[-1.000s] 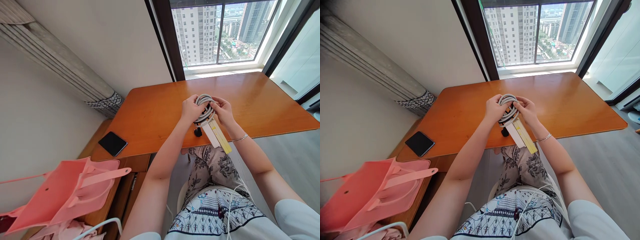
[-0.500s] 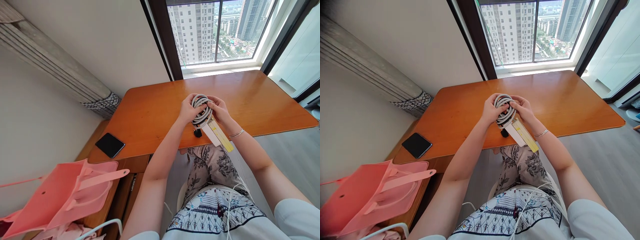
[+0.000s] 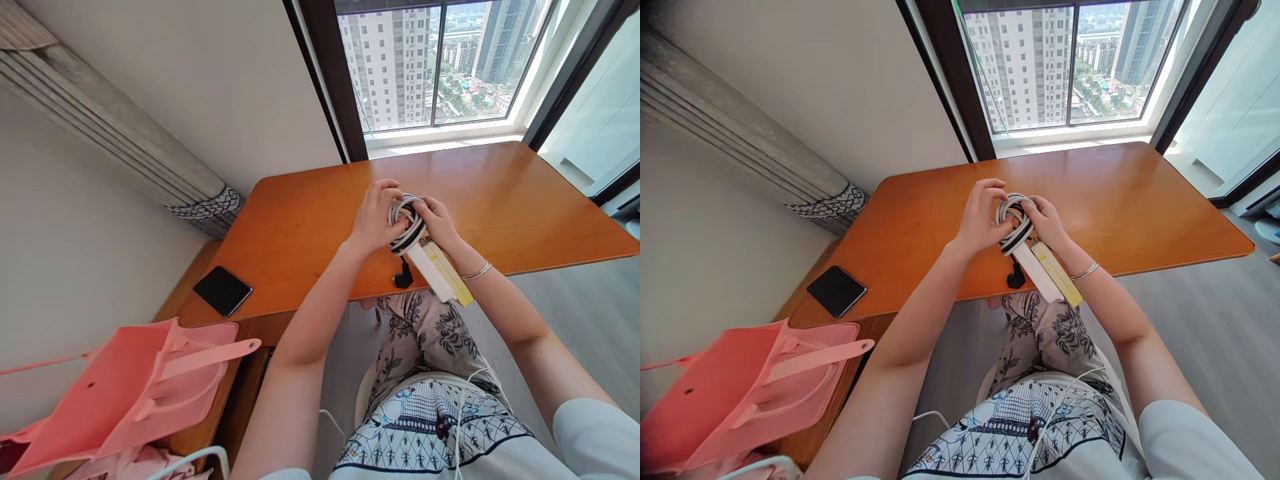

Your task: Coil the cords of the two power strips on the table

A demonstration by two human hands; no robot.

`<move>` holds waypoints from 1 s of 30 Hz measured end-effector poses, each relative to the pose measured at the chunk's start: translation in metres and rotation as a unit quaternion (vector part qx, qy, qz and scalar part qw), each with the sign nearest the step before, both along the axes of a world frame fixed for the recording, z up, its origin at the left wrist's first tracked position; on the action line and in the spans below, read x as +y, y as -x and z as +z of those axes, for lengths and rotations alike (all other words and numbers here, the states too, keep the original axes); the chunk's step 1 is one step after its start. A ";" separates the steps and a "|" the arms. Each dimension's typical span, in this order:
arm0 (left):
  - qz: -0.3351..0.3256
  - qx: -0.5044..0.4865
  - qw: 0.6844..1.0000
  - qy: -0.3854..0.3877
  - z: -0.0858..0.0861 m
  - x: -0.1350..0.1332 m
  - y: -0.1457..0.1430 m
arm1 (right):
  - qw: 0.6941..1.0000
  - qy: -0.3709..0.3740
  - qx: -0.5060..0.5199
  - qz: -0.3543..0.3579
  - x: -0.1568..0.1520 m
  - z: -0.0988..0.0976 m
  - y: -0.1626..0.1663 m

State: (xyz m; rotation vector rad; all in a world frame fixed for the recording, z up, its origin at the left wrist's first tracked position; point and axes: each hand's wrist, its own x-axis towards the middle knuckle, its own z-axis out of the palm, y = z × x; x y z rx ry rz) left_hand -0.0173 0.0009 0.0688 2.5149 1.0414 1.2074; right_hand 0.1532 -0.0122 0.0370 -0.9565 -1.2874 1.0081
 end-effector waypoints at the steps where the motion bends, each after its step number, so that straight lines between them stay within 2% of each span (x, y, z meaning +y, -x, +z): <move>1: 0.003 0.033 0.999 -0.015 0.004 -0.003 0.000 | 1.000 -0.002 -0.004 0.000 0.002 -0.002 -0.001; 5: 0.003 0.115 0.993 -0.018 0.016 -0.009 -0.005 | 1.000 -0.020 -0.012 -0.014 0.006 -0.004 -0.003; 12: -0.016 0.163 0.985 -0.046 0.022 -0.001 -0.012 | 1.000 -0.023 -0.013 -0.007 0.004 -0.001 -0.005; 17: -0.039 0.203 0.978 -0.024 0.025 0.003 -0.008 | 0.999 -0.033 -0.022 -0.002 0.006 -0.003 -0.005; 20: -0.047 0.208 0.976 -0.034 0.019 0.006 -0.002 | 0.999 -0.037 -0.038 0.002 0.009 -0.007 -0.006; 25: -0.084 0.211 0.968 -0.104 0.000 0.014 0.007 | 0.997 -0.028 -0.074 0.016 0.009 -0.013 -0.007; 30: -0.096 0.198 0.963 -0.157 -0.015 0.021 0.010 | 0.997 -0.029 -0.061 0.030 0.005 -0.015 -0.007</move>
